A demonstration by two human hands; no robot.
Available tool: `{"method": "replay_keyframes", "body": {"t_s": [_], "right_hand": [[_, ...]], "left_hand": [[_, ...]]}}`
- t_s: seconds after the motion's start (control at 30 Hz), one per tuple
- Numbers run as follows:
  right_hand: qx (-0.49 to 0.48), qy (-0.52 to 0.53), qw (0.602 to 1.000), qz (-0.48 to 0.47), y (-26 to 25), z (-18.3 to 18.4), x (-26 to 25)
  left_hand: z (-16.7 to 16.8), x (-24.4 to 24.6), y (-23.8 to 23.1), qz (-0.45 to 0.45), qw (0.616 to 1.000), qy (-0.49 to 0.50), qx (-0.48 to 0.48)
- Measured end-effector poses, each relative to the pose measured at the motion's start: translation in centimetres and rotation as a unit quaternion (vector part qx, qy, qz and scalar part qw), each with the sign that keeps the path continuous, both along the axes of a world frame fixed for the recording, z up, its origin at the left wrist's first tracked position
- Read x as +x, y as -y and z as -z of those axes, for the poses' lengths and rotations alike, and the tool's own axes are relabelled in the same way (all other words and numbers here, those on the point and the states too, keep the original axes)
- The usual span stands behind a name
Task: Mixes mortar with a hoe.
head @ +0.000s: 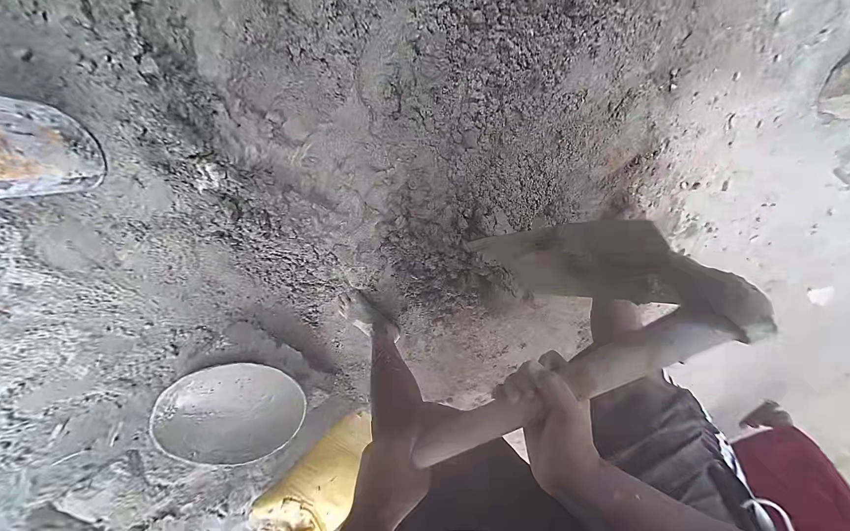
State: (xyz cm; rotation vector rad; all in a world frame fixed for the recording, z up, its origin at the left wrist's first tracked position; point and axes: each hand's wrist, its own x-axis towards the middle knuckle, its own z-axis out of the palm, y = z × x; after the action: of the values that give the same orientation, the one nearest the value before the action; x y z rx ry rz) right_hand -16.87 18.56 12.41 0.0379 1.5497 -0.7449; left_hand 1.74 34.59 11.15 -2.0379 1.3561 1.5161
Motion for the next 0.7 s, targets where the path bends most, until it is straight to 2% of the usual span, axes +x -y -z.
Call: {"method": "replay_keyframes", "body": {"t_s": [0.07,0.1,0.17,0.2,0.27,0.3,0.37,0.47,0.53,0.6,0.7], "right_hand": [[0.097,-0.009,0.995,-0.026,1.1,2.8,1.5],[0.149,-0.024,0.987,-0.051,2.4,6.6,1.9],[0.215,-0.059,0.964,-0.146,5.3,16.7,1.1],[0.236,-0.080,0.951,-0.181,5.9,20.3,0.5],[0.206,-0.094,0.951,-0.209,9.5,25.9,-1.1],[0.189,-0.094,0.958,-0.192,10.6,26.6,-2.7],[0.179,-0.075,0.969,-0.153,10.0,24.4,-6.8],[0.089,-0.064,0.988,-0.111,14.1,21.8,-14.9],[0.027,-0.085,0.990,-0.109,18.4,19.2,-21.7],[-0.018,-0.141,0.982,-0.126,25.1,18.8,-27.7],[-0.051,-0.194,0.975,-0.099,35.2,23.7,-37.2]], "left_hand": [[-4.2,-1.2,4.6,-0.029,0.969,-0.004,0.247],[-4.1,-2.6,6.4,-0.063,0.954,0.009,0.293],[-0.7,-6.3,9.8,-0.139,0.929,0.015,0.342],[1.1,-8.1,10.3,-0.174,0.914,0.008,0.365],[6.9,-11.1,10.8,-0.219,0.924,-0.008,0.313],[9.2,-13.2,9.9,-0.214,0.938,0.003,0.274],[9.2,-17.3,8.1,-0.184,0.942,0.028,0.278],[10.7,-24.3,11.7,-0.126,0.958,0.025,0.256],[11.0,-30.0,15.8,-0.112,0.968,-0.027,0.221],[13.9,-34.9,22.1,-0.102,0.979,-0.073,0.159],[20.4,-41.7,32.0,-0.081,0.989,-0.107,0.065]]}}
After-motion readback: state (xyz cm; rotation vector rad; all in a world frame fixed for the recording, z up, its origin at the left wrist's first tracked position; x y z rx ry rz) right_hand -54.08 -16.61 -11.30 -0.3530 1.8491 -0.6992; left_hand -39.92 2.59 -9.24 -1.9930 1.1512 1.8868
